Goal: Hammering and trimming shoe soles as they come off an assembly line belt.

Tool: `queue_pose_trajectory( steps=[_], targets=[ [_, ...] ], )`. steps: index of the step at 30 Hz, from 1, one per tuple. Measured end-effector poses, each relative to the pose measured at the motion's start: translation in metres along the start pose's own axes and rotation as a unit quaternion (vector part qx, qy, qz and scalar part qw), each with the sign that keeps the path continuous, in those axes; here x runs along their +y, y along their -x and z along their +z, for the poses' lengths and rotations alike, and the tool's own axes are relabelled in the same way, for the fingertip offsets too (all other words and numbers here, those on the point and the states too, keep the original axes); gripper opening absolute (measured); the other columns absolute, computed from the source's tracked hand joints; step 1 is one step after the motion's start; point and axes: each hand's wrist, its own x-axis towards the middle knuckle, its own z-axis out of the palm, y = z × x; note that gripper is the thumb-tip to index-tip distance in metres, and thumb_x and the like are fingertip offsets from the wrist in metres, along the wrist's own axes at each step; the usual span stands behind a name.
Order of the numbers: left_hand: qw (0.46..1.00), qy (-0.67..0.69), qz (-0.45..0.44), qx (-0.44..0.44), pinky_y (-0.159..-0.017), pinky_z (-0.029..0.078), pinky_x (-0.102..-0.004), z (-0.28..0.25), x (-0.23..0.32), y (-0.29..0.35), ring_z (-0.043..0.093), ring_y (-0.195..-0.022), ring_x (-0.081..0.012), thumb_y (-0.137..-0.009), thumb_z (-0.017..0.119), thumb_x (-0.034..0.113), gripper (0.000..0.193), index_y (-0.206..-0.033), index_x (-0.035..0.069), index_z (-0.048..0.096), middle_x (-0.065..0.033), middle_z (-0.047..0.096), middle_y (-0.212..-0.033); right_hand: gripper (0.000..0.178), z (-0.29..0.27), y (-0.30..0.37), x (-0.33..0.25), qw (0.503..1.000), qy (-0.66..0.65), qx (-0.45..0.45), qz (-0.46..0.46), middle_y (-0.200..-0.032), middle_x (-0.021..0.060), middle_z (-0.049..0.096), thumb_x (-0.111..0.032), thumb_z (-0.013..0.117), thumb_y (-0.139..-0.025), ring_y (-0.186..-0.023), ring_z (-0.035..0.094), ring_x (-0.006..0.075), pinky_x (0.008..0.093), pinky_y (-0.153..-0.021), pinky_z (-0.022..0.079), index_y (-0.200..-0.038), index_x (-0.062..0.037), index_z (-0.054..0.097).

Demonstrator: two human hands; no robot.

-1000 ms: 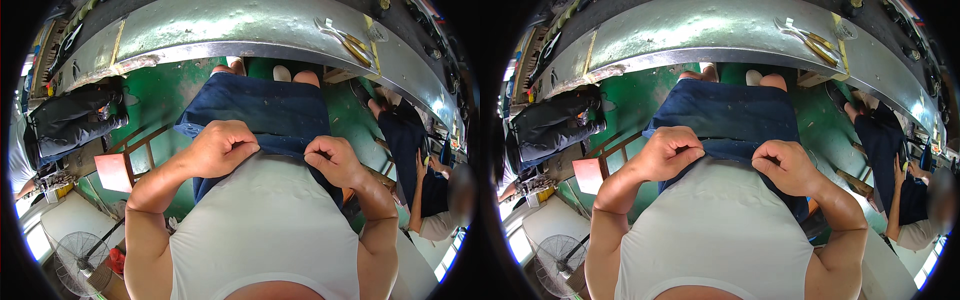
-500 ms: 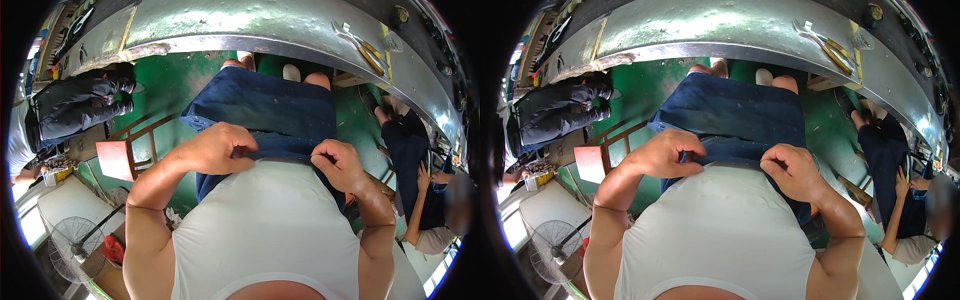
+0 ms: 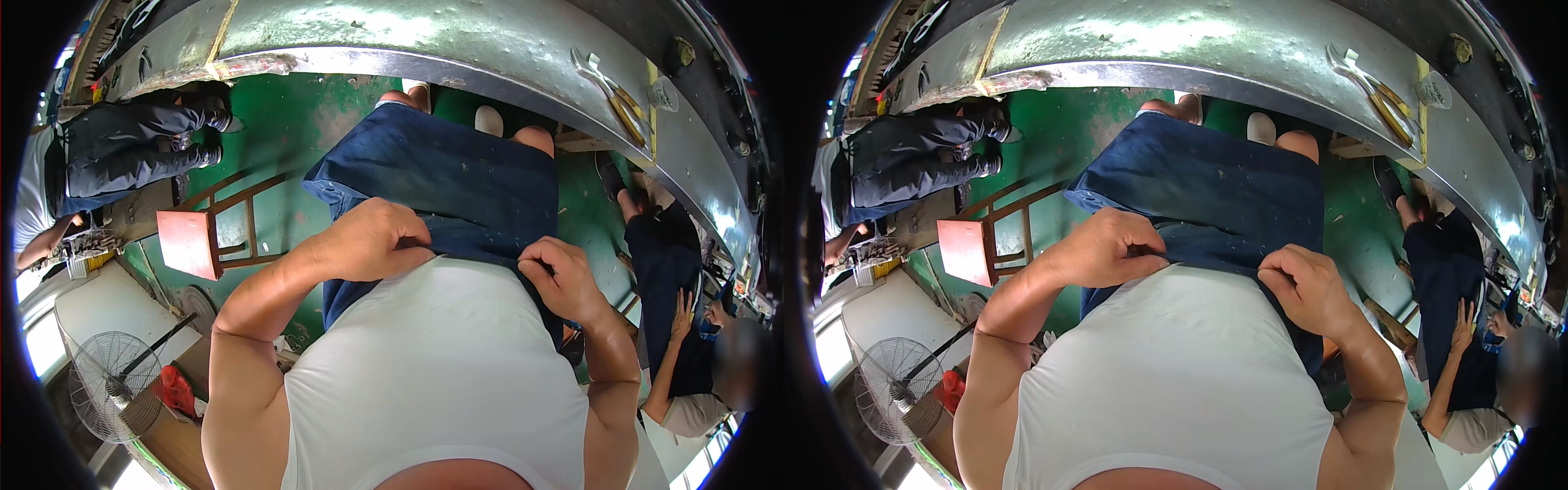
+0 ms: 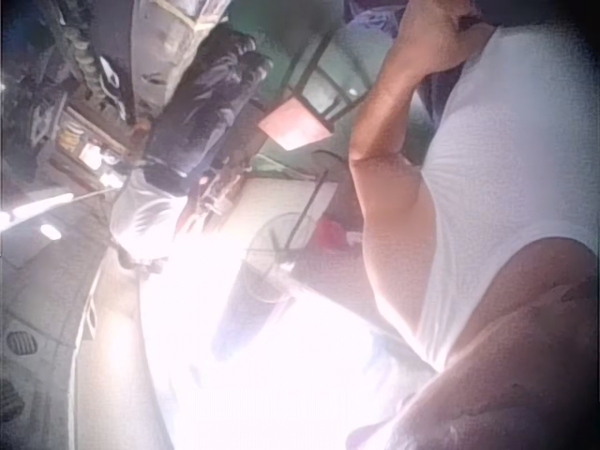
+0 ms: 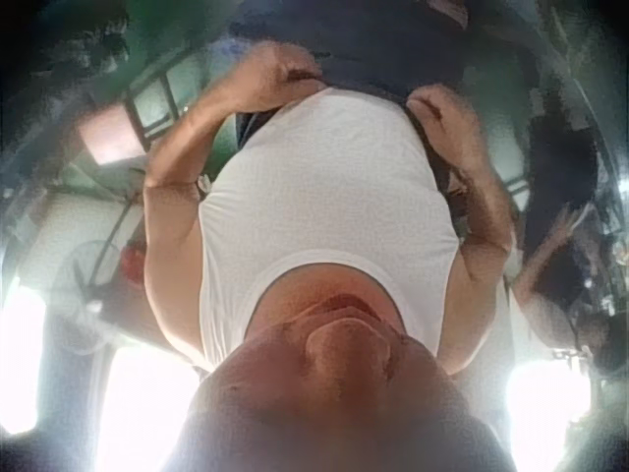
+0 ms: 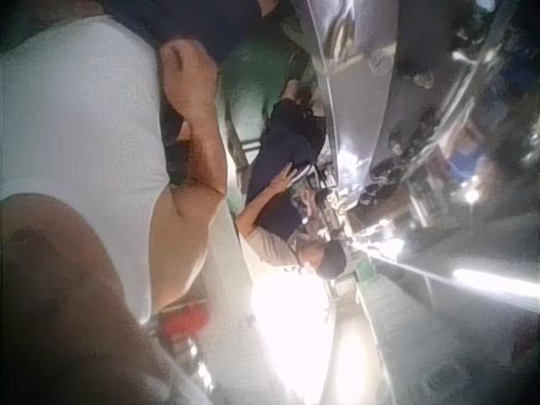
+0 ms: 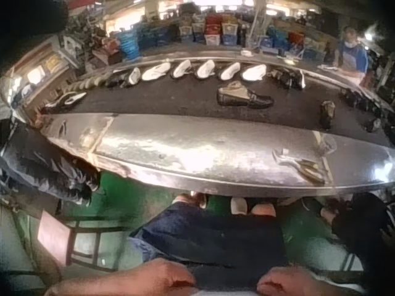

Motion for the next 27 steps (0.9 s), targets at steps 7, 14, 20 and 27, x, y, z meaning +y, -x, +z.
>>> queue_pose_trajectory(
  steps=[7,14,20,27],
  targets=[
    [0.998,0.018,-0.054,-0.035,-0.060,0.051,-0.0329,-0.010,-0.017,0.035,0.066,-0.069,-0.0208,-0.077,0.074,0.008,0.021,-0.096,0.001,0.068,-0.0089,0.065,-0.074,0.014,-0.019,0.020,0.001,0.996,0.000,-0.092,0.005,-0.080,0.0105,0.064,-0.008,0.073,-0.082,-0.067,0.065,0.0282,0.0353,-0.060,0.050,-0.093,-0.0037,0.064],
    [0.976,-0.184,-0.104,-0.052,-0.060,0.048,-0.0415,0.001,-0.021,0.059,0.065,-0.071,-0.0337,-0.075,0.073,0.013,0.021,-0.083,0.003,0.057,-0.0135,0.065,-0.073,0.017,-0.008,0.031,0.014,0.984,0.159,-0.080,-0.014,-0.077,0.0094,0.061,-0.008,0.075,-0.076,-0.069,0.064,0.0297,0.0396,-0.059,0.050,-0.088,-0.0057,0.062],
    [0.967,-0.123,-0.182,-0.131,-0.064,0.048,-0.0457,-0.002,-0.017,0.079,0.064,-0.075,-0.0394,-0.073,0.072,0.015,0.023,-0.085,0.002,0.057,-0.0166,0.064,-0.075,0.017,0.001,0.057,0.027,0.974,0.218,-0.058,-0.032,-0.076,0.0091,0.061,-0.012,0.073,-0.075,-0.070,0.064,0.0309,0.0420,-0.059,0.050,-0.083,-0.0065,0.059],
    [0.945,-0.230,-0.159,-0.168,-0.068,0.051,-0.0429,-0.001,-0.018,0.088,0.066,-0.081,-0.0363,-0.074,0.074,0.018,0.026,-0.086,0.002,0.058,-0.0160,0.067,-0.082,0.019,-0.001,0.091,0.040,0.956,0.202,-0.207,0.056,-0.070,0.0104,0.063,-0.015,0.072,-0.074,-0.068,0.066,0.0329,0.0429,-0.060,0.051,-0.077,-0.0038,0.057]
  ],
)
